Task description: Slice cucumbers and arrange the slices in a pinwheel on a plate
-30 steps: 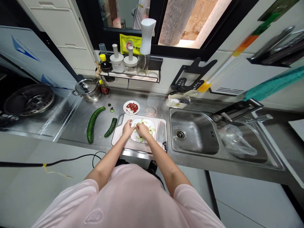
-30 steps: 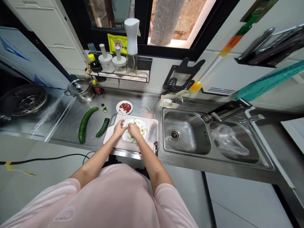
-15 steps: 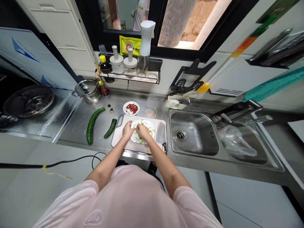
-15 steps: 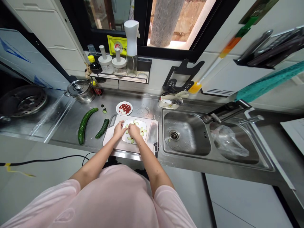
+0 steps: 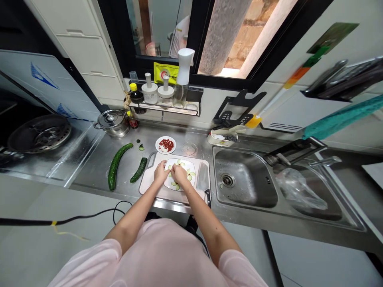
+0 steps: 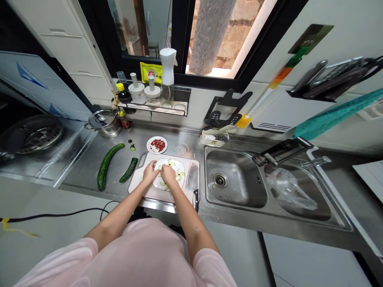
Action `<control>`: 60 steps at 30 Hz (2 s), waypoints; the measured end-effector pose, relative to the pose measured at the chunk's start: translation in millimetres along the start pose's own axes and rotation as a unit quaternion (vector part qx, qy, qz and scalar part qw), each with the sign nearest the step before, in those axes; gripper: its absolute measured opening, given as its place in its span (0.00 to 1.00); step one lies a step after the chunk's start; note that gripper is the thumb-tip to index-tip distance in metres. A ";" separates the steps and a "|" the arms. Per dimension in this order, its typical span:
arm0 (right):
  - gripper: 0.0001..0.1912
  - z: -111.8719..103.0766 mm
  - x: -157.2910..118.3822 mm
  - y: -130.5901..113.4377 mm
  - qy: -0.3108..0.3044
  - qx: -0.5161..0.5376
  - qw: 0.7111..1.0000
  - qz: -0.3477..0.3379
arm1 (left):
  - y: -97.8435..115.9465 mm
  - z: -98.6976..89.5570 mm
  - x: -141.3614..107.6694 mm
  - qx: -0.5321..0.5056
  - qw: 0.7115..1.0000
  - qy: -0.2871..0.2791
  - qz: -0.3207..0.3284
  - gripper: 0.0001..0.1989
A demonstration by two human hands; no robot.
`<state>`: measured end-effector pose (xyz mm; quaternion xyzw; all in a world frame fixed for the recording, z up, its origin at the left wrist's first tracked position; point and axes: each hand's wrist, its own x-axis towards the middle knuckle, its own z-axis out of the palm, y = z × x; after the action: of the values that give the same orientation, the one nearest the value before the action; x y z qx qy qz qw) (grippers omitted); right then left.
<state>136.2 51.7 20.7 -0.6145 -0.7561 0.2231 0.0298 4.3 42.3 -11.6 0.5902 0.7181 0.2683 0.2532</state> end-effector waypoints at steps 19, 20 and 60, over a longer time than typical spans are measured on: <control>0.10 -6.0 -17.2 -0.7 0.073 0.061 0.995 0.013 | -4.8 -1.6 1.4 -0.024 1.000 0.001 -0.009 0.25; 0.10 -6.9 -19.5 0.0 0.075 0.068 0.995 0.012 | -5.8 -1.4 1.5 -0.027 1.000 0.002 -0.012 0.25; 0.23 26.3 -95.9 70.2 0.099 0.410 0.868 0.262 | -35.4 -14.3 -37.0 -0.254 0.943 -0.175 -0.127 0.18</control>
<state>215.4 -36.3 -7.2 -0.7415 -0.4010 0.4508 0.2936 -24.2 -1.0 -23.7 0.4478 0.6392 0.3002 0.5484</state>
